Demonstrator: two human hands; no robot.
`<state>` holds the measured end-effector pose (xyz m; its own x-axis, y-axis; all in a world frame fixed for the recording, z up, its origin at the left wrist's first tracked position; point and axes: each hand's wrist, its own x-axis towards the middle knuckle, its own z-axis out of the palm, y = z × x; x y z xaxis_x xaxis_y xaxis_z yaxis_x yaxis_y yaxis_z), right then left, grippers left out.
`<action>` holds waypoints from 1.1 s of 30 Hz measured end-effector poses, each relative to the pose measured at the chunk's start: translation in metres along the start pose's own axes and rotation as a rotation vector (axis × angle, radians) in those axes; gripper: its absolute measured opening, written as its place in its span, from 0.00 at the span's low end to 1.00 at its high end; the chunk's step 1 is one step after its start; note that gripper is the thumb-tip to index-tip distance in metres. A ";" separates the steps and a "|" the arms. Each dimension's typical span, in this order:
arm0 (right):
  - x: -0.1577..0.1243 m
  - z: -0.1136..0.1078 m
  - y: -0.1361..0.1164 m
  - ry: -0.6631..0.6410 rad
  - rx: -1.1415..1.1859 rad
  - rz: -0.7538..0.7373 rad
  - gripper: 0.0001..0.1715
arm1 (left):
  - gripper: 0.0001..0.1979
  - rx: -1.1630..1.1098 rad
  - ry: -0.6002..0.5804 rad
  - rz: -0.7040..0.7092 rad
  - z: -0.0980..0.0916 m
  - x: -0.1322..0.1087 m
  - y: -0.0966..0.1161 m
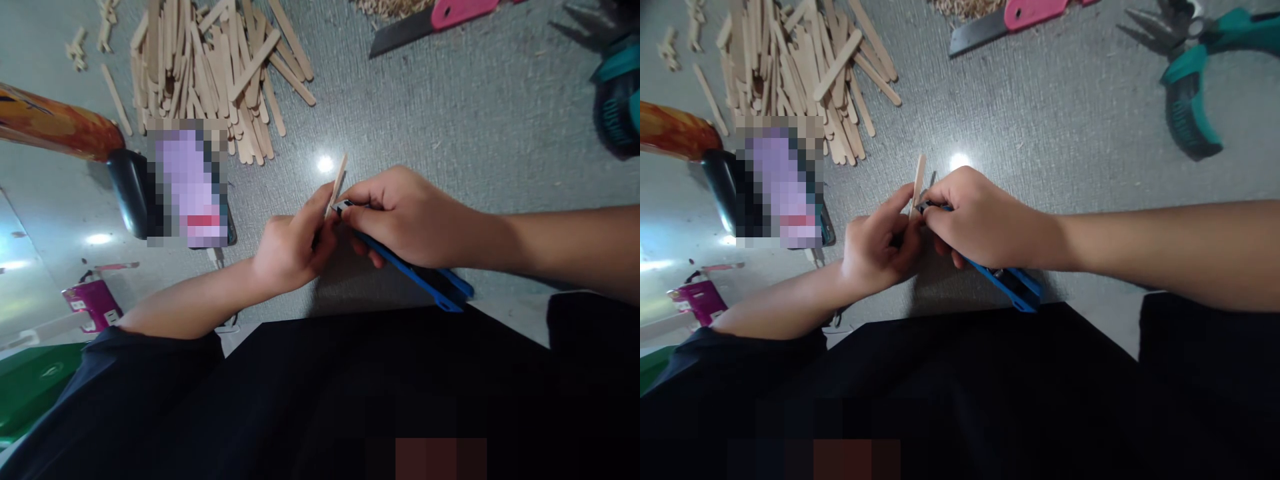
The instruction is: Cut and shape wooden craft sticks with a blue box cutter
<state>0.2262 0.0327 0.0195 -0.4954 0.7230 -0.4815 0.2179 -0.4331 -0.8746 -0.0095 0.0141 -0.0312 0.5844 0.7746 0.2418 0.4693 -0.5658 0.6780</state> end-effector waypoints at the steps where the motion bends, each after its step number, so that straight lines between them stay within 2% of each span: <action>1: -0.001 0.000 0.000 -0.005 0.006 0.004 0.26 | 0.27 0.019 -0.017 0.000 -0.001 0.000 0.000; 4: -0.001 0.001 -0.001 -0.016 0.020 0.016 0.26 | 0.28 0.017 -0.067 0.028 -0.002 0.002 -0.002; 8: 0.000 0.001 0.002 -0.019 0.016 0.025 0.25 | 0.29 -0.055 -0.046 0.091 0.001 0.004 -0.005; 14: 0.003 -0.001 0.004 -0.048 0.036 0.051 0.25 | 0.27 -0.184 -0.028 0.086 0.001 0.004 -0.008; 20: 0.005 -0.006 0.006 -0.107 0.123 -0.045 0.25 | 0.24 -0.277 -0.036 -0.059 -0.007 0.004 -0.003; 25: 0.004 -0.007 0.007 -0.124 0.162 -0.061 0.22 | 0.25 -0.507 -0.123 -0.211 -0.008 0.001 0.002; 28: 0.003 -0.008 0.006 -0.134 0.150 -0.066 0.20 | 0.25 -0.612 -0.120 -0.216 -0.006 -0.001 0.003; 33: 0.002 -0.006 0.005 -0.095 0.078 -0.084 0.21 | 0.26 -0.506 -0.069 -0.235 -0.001 -0.004 0.003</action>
<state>0.2315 0.0351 0.0142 -0.5872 0.7061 -0.3957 0.1078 -0.4163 -0.9028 -0.0112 0.0094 -0.0299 0.5527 0.8333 0.0098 0.2259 -0.1612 0.9607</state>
